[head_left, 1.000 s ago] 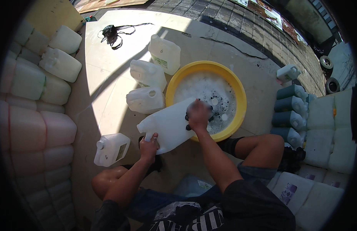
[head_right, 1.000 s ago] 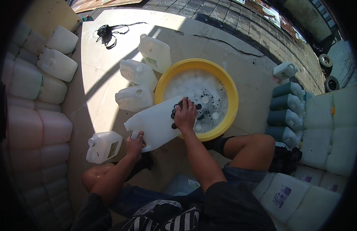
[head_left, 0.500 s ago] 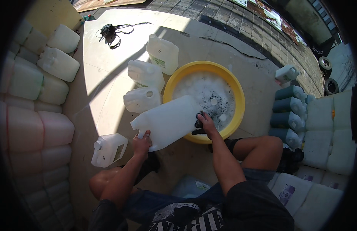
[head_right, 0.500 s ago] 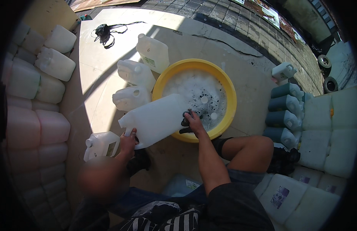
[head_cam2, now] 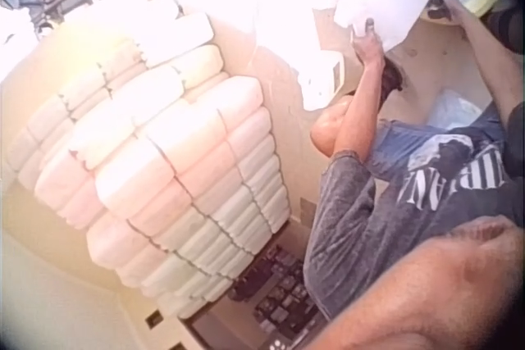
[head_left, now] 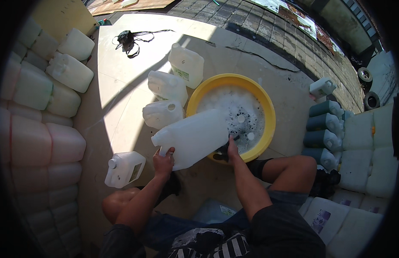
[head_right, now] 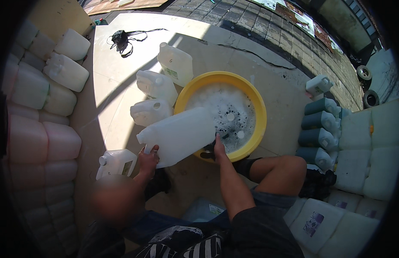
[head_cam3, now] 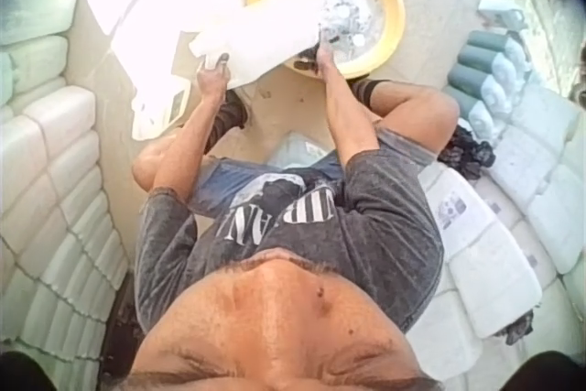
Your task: Washing plastic bottles and caps in a basin of soapy water using a scrub brush.
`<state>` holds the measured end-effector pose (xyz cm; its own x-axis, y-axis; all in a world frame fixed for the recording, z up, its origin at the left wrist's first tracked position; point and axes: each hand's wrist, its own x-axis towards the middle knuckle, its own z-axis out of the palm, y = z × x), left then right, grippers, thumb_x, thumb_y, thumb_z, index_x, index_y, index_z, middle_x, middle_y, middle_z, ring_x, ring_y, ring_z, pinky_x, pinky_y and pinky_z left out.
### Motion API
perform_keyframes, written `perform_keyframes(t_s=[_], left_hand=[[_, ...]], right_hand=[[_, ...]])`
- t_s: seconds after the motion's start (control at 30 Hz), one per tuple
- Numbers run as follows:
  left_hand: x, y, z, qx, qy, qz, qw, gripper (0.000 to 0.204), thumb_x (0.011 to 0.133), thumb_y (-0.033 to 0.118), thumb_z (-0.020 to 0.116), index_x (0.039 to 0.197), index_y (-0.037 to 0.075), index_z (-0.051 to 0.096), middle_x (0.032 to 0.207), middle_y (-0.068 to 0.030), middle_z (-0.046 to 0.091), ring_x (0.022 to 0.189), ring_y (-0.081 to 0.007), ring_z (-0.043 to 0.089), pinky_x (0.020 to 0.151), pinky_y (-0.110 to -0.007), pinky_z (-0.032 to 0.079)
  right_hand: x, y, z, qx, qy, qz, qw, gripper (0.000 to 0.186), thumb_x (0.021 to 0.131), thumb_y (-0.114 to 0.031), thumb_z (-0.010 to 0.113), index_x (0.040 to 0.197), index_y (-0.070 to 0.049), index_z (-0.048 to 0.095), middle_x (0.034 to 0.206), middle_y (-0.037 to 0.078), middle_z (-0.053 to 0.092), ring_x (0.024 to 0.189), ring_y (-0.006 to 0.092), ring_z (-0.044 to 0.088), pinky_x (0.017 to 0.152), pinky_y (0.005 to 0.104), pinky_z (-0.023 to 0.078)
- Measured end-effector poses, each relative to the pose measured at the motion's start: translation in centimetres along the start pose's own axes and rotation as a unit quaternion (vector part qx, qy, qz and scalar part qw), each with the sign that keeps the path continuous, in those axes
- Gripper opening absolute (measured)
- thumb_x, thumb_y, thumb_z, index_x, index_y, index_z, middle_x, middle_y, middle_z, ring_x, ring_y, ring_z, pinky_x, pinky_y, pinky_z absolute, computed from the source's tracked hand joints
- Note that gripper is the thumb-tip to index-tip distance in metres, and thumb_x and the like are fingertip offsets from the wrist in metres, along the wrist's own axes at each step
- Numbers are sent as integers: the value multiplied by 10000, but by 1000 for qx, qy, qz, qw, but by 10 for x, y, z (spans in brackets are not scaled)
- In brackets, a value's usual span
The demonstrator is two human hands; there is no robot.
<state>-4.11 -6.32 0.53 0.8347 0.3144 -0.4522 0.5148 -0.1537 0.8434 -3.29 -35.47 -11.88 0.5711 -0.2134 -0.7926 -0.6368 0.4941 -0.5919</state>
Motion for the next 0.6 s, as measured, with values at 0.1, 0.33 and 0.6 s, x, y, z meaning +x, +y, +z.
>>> perform_keyframes(t_s=[0.1, 0.33, 0.6], left_hand=[[0, 3, -8, 15, -32, -17, 999, 355, 896, 220, 832, 1069, -53, 685, 828, -81, 734, 661, -156, 656, 623, -351, 525], [-11, 42, -22, 108, -53, 77, 990, 452, 834, 290, 865, 1111, -28, 703, 873, -152, 759, 718, -218, 722, 704, -382, 577], [-36, 112, -39, 200, -136, 153, 958, 475, 797, 310, 881, 1167, 52, 732, 1004, -157, 782, 959, -297, 769, 831, -409, 591]], right_hand=[[38, 10, -6, 51, -26, -7, 998, 624, 1070, -473, 452, 1420, 35, 550, 1313, 167, 663, 1143, 292, 662, 979, 437, 524], [88, -27, -20, -70, 0, 6, 998, 385, 941, -257, 710, 1168, 46, 641, 1037, 152, 705, 866, 304, 717, 751, 480, 590], [134, -156, -30, -99, 129, -347, 924, 274, 924, -146, 677, 1153, 1, 649, 1011, 118, 708, 923, 278, 709, 840, 383, 552]])
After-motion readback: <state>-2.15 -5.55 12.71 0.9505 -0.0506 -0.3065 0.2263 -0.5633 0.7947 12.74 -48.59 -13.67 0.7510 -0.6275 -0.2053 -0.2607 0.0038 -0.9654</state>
